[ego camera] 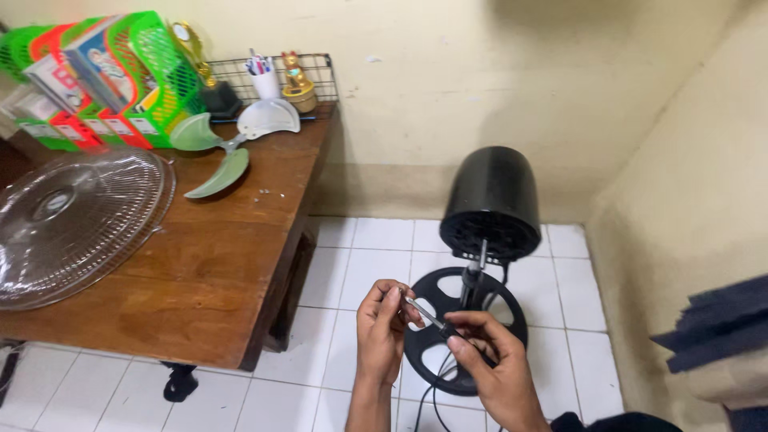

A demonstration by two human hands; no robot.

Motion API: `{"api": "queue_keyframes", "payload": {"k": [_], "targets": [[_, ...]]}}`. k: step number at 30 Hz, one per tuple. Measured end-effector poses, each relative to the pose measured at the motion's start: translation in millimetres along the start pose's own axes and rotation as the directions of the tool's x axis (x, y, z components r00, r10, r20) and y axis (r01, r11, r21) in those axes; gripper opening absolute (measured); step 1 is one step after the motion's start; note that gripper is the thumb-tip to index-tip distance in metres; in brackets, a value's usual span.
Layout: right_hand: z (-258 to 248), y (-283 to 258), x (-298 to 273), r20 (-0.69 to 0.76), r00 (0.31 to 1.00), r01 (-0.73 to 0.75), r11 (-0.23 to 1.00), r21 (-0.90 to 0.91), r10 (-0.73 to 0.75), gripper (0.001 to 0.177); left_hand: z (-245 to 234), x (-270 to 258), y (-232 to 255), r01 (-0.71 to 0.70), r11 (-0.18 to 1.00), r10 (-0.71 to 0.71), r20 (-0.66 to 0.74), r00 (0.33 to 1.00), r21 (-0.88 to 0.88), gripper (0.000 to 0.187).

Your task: The person attaches the motor housing to the fan stand, then secures the rear cover with a screwdriver. They tighten multiple screws to fasten the cover to the motor housing.

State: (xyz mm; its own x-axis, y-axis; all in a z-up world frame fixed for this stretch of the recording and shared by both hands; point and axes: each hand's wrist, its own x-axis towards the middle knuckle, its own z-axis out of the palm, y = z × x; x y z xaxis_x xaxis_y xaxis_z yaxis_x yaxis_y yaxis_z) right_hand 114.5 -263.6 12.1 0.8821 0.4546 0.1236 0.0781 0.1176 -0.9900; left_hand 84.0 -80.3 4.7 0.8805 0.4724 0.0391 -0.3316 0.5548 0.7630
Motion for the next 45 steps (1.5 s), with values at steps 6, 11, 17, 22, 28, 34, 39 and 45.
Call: {"api": "queue_keyframes", "payload": {"k": [6,11,17,22,28,34,39,45], "targets": [[-23,-38,-32,-0.116,0.992,-0.061,0.995,-0.077,0.051,0.025,38,-39,-20,0.133,0.986,-0.127,0.063,0.990,-0.101,0.020],[-38,-52,-46,-0.133,0.990,-0.064,0.988,-0.143,0.045,0.024,49,-49,-29,0.105,0.992,-0.097,0.109,0.989,-0.066,0.021],[-60,-60,-57,-0.109,0.994,-0.013,0.962,-0.272,-0.017,0.023,51,-59,-39,0.111,0.990,-0.117,0.070,0.991,0.085,0.022],[-74,-55,-61,-0.062,0.995,0.042,0.905,-0.424,-0.075,0.025,41,-62,-59,0.150,0.980,-0.153,0.008,0.988,0.132,0.024],[-69,-26,-63,-0.041,0.951,0.245,0.830,-0.501,-0.305,0.029,22,-55,-82,0.150,0.984,-0.145,-0.056,0.988,0.100,0.020],[-59,-3,-68,-0.081,0.934,0.238,0.775,-0.585,-0.348,0.030,20,-52,-95,0.158,0.987,-0.156,-0.075,0.985,0.017,0.018],[-58,-8,-72,-0.154,0.946,0.189,0.871,-0.453,-0.285,0.026,21,-50,-102,0.169,0.986,-0.168,-0.069,0.983,0.007,0.016],[-57,-22,-71,-0.207,0.969,0.034,0.900,-0.435,-0.136,0.025,24,-45,-111,0.182,0.983,-0.181,-0.091,0.979,0.003,0.015]]}}
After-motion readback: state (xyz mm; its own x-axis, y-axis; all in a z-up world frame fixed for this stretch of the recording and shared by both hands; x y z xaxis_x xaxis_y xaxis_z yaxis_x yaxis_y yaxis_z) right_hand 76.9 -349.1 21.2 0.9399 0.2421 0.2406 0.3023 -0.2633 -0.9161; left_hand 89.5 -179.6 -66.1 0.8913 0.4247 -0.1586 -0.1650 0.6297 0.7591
